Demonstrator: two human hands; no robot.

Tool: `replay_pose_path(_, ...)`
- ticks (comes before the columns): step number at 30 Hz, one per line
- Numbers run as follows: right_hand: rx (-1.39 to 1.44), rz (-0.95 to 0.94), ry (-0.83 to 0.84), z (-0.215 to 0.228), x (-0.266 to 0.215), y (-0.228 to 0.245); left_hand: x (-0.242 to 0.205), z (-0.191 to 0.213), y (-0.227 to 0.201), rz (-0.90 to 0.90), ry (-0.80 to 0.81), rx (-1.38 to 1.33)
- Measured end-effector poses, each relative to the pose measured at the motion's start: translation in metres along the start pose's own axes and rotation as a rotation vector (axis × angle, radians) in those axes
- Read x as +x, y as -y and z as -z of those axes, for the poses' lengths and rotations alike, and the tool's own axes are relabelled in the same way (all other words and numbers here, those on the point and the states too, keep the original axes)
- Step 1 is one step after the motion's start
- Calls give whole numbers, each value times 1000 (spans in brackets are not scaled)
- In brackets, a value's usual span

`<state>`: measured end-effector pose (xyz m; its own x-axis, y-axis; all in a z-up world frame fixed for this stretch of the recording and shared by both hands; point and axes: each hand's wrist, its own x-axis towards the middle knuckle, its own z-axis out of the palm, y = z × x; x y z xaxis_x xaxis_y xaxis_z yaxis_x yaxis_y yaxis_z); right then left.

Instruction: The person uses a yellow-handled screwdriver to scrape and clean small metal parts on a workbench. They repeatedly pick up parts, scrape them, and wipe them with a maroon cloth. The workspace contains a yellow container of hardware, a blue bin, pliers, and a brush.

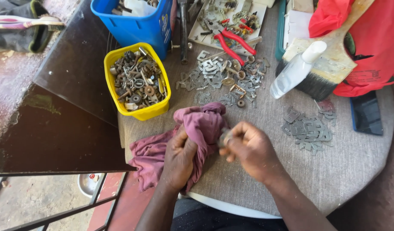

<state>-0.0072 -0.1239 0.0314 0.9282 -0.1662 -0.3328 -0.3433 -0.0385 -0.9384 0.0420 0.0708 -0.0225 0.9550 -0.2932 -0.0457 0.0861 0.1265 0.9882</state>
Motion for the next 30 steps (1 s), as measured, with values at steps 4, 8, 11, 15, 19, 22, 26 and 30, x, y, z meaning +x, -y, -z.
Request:
replay_pose_path(4,-361,46,-94,-16,-8,22,2,-14,-23,-272,169,122)
replay_pose_path(8,-471,523,-26,-21,-8,15,2,-14,-32,-95,142,103)
replay_pose_path(11,-429,510,6,-20,-8,10,5,-11,-19,-1,60,81)
replay_pose_path(15,-22,219,-36,-29,-8,6,4,-15,-26,86,-3,-17)
replay_pose_path(19,5,184,-54,-21,-2,-10,9,-14,-18,-6,1,10)
replay_pose_path(22,199,137,-63,-10,-1,-8,12,-11,-17,32,-104,-137)
replay_pose_path(26,271,108,-137,10,1,-5,16,-6,-12,1,-228,-157)
replay_pose_path(30,242,124,-236,38,-2,-10,22,-9,-4,31,-320,-295)
